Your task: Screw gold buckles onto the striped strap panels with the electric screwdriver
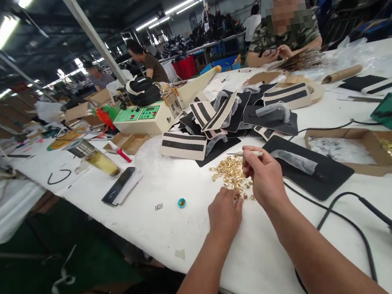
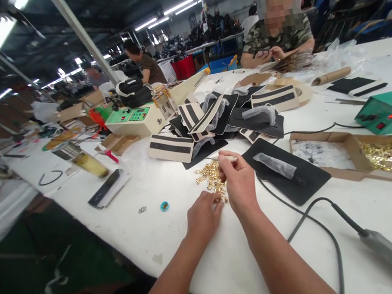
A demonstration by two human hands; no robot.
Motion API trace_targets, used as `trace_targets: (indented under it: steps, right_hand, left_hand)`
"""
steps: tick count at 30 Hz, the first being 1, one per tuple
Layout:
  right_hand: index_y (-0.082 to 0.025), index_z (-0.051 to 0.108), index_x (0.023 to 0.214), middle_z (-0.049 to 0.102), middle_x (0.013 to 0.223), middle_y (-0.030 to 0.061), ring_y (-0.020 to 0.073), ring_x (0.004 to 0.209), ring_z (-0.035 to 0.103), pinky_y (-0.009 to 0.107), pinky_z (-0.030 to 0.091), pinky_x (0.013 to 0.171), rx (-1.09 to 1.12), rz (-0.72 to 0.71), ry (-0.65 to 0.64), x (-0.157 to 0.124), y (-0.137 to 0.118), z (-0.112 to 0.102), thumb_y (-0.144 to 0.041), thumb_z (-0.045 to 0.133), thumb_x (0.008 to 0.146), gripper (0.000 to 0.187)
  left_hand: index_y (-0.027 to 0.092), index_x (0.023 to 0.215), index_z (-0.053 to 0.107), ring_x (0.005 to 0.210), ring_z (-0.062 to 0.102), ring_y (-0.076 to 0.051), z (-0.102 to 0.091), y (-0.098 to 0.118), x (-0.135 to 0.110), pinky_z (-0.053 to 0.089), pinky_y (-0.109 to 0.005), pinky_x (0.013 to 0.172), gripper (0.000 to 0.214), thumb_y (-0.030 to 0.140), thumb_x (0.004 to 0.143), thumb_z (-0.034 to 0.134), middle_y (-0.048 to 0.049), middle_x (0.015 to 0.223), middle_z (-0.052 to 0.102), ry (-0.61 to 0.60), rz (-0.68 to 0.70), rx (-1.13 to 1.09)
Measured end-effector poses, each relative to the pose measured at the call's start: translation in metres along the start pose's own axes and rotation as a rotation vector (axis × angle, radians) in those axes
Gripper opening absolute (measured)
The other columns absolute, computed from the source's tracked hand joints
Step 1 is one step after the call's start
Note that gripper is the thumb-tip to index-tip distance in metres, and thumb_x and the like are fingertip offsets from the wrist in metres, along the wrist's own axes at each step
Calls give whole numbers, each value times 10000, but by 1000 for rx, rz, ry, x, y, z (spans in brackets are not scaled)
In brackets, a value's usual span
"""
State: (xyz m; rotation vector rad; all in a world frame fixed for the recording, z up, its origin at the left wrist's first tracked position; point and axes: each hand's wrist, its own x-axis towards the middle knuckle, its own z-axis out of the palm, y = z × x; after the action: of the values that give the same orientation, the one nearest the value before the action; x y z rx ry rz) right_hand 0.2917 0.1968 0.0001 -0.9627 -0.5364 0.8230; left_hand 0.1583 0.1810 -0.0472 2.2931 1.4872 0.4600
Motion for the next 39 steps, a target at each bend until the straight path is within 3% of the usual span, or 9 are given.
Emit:
trace_targets:
  steps: [5,10,15,17,22,25,29,33,39]
  right_hand:
    - [-188,739,1053,571,670,-51,90,555,472,237,383,523,42,78,-46,-8,3,6,-450,816,815,361]
    - [-204,755,1041,582,700,-35,96,582,476,239,397,537,34,131,-116,-11,8,7,-463,826,816,351]
    - [-212,759,1076,602,717,-21,123,606,528,256,421,538,-62,184,-249,-30,24,14,-500,835,821,392]
    - [-209,755,1088,629,748,-7,136,620,558,271,446,553,-136,219,-343,-40,37,22,-526,815,836,409]
    - [-193,741,1082,672,768,15,164,634,611,292,479,567,-391,217,-595,-53,76,58,-596,750,865,457]
    - [-190,731,1063,685,762,19,175,634,630,298,481,578,-509,192,-653,-55,97,72,-625,718,874,474]
    - [-202,729,1058,658,698,-2,175,618,605,300,462,589,-612,142,-662,-60,114,71,-623,674,912,449]
    - [-203,739,1056,640,669,-8,164,590,558,297,435,579,-688,76,-649,-68,115,65,-606,660,928,430]
    - [-193,742,1050,685,724,13,170,613,579,306,464,622,-724,23,-636,-69,115,69,-571,655,934,404]
  left_hand:
    - [232,991,728,882,674,-192,-2,0,7,498,-286,774,124,234,978,604,-27,1052,677,-16,2,-29]
    - [215,1034,710,943,685,-190,-7,-5,-6,511,-295,849,172,263,1012,547,-49,1099,696,40,-2,-153]
    - [169,1021,717,518,537,-123,-20,-27,-53,439,-241,521,330,458,986,562,-2,676,667,139,-376,-839]
    - [160,1014,715,508,531,-119,-26,-40,-74,411,-233,471,367,500,956,592,-24,720,702,195,-461,-972]
    - [190,980,744,807,670,-173,-43,-70,-101,539,-276,729,265,418,957,611,-48,883,743,367,-416,-862]
    - [189,995,734,815,672,-175,-49,-86,-99,548,-284,736,250,406,951,619,-52,914,748,410,-427,-906]
    - [160,1032,702,754,654,-165,-47,-100,-93,549,-258,612,315,451,923,649,-79,935,746,461,-469,-1107]
    - [166,1067,683,828,678,-184,-42,-103,-94,593,-287,663,307,443,946,632,-81,978,733,484,-466,-1123]
    - [233,1126,682,1110,665,-219,-46,-105,-97,545,-411,1000,182,275,1032,531,-59,1157,727,454,-261,-704]
